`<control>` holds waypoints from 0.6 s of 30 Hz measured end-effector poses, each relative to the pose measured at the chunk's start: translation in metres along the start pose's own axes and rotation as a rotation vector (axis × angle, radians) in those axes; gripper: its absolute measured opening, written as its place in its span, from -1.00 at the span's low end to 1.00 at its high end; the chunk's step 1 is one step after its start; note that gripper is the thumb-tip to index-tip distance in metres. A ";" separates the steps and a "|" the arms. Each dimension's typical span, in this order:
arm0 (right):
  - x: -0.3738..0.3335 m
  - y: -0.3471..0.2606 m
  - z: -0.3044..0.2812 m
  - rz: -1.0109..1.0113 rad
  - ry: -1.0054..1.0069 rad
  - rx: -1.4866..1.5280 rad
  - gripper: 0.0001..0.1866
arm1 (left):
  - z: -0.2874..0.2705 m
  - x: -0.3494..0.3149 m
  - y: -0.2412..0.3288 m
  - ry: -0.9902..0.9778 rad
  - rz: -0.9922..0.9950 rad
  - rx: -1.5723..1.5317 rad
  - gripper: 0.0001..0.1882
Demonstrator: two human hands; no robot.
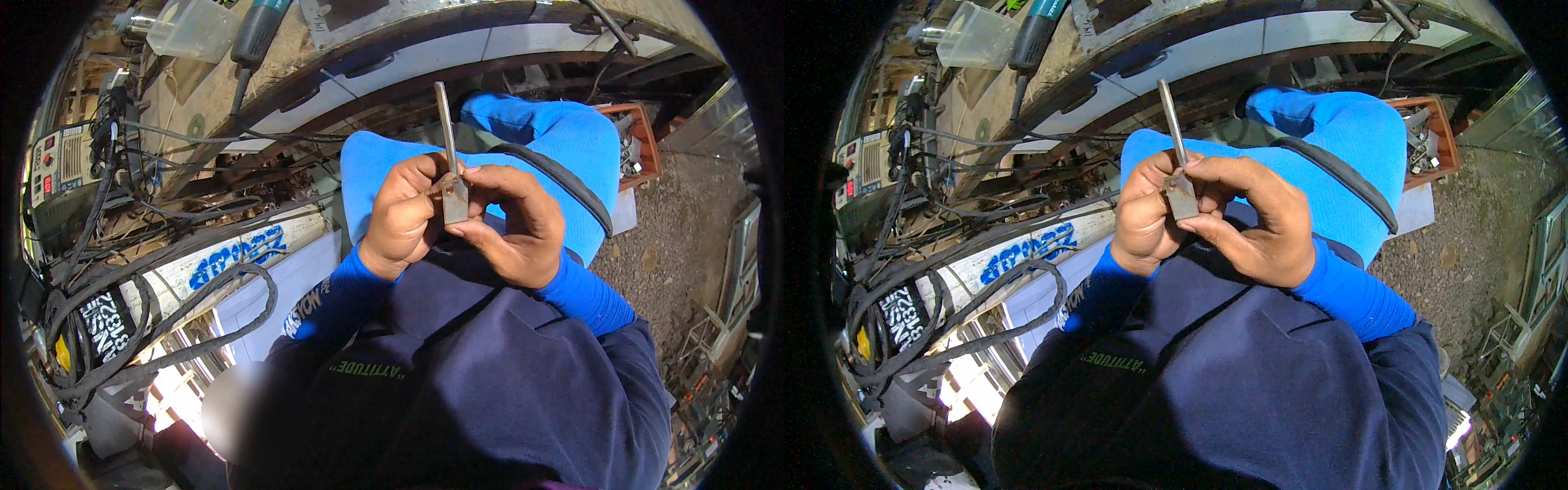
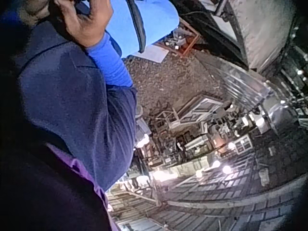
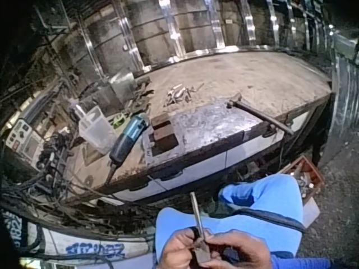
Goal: The person sits at a workbench and repeatedly bends small metal rods into hooks using a hammer and anvil. They then use a welding torch to heat and weld the bent ends. The person handles multiple rods one at a time, placing finished hooks on the workbench.
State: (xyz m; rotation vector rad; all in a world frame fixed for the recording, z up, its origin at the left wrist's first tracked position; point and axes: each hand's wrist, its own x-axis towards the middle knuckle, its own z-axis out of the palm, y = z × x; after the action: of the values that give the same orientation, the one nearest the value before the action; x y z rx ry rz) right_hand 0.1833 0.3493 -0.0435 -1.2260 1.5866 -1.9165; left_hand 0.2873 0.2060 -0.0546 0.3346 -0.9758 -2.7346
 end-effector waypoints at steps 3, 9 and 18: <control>-0.002 0.001 0.009 0.023 0.099 0.142 -0.33 | -0.005 -0.001 0.001 -0.013 0.000 0.014 -0.78; 0.000 0.005 -0.002 -0.112 0.004 0.041 -0.39 | 0.005 -0.003 0.016 -0.009 0.108 0.361 -0.73; 0.000 0.001 -0.007 -0.168 0.063 -0.022 -0.49 | 0.031 -0.006 0.042 -0.033 0.395 0.808 -0.79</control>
State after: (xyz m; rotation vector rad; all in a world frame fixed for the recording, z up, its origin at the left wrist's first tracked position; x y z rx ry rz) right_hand 0.1772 0.3533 -0.0442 -1.3600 1.5847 -2.0640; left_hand 0.2894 0.1943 -0.0038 0.1847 -1.8899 -1.8989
